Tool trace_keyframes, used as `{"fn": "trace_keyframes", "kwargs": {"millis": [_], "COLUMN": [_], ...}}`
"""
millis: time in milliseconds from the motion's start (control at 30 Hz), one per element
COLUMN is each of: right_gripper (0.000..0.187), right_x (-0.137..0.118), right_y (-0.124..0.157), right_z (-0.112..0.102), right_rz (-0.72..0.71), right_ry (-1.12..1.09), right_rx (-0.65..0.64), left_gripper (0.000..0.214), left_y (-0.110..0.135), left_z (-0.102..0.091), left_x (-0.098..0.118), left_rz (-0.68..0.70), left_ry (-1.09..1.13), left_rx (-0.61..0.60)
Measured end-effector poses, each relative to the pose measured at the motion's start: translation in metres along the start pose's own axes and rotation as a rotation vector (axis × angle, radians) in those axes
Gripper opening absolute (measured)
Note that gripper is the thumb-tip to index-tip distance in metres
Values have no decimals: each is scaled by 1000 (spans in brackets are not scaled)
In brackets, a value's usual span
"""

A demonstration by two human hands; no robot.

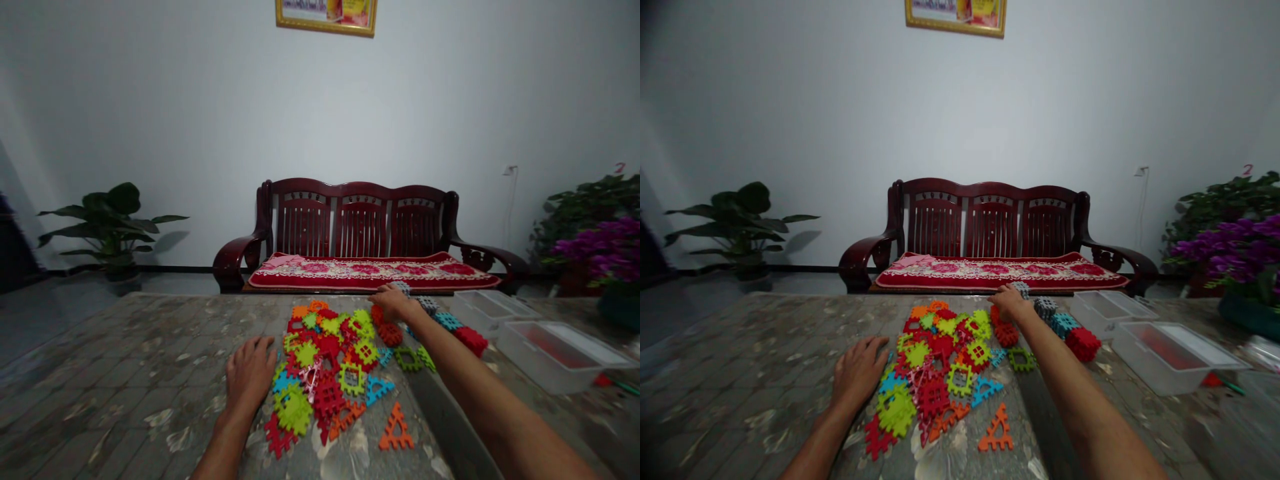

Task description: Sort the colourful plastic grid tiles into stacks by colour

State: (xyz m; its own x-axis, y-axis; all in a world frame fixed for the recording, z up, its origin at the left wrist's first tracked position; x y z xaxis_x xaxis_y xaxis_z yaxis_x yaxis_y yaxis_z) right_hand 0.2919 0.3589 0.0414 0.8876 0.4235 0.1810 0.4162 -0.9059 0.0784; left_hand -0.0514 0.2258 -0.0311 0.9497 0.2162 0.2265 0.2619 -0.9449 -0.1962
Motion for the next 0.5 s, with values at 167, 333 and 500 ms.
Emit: {"fn": "trace_keyframes", "kwargs": {"millis": [167, 333, 500], "right_gripper": [63, 65, 72], "right_x": [-2, -6, -10], "right_y": [-4, -5, -4], "right_z": [7, 13, 15], "right_rz": [-6, -20, -34], "right_ry": [6, 80, 101], "right_rx": [11, -1, -7], "left_gripper": [42, 41, 41], "left_y": [0, -2, -3], "left_z": [0, 5, 5], "left_x": [0, -3, -3], "left_rz": [-4, 3, 0], "left_ry": [2, 8, 15], "left_rx": [-8, 3, 5]}}
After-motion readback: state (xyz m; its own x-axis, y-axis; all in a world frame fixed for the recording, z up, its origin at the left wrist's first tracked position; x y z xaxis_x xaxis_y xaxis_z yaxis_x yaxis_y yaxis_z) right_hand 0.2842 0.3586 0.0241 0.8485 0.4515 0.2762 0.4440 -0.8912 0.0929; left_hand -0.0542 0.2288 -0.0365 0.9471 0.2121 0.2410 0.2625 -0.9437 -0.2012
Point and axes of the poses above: each hand's wrist, its own y-axis away from the middle knuckle, its own z-axis out of the palm, x = y × z, the point moved 3 cm from there along -y, towards the middle knuckle, and after that the axes turned 1 degree about -x, right-handed, at the moved point
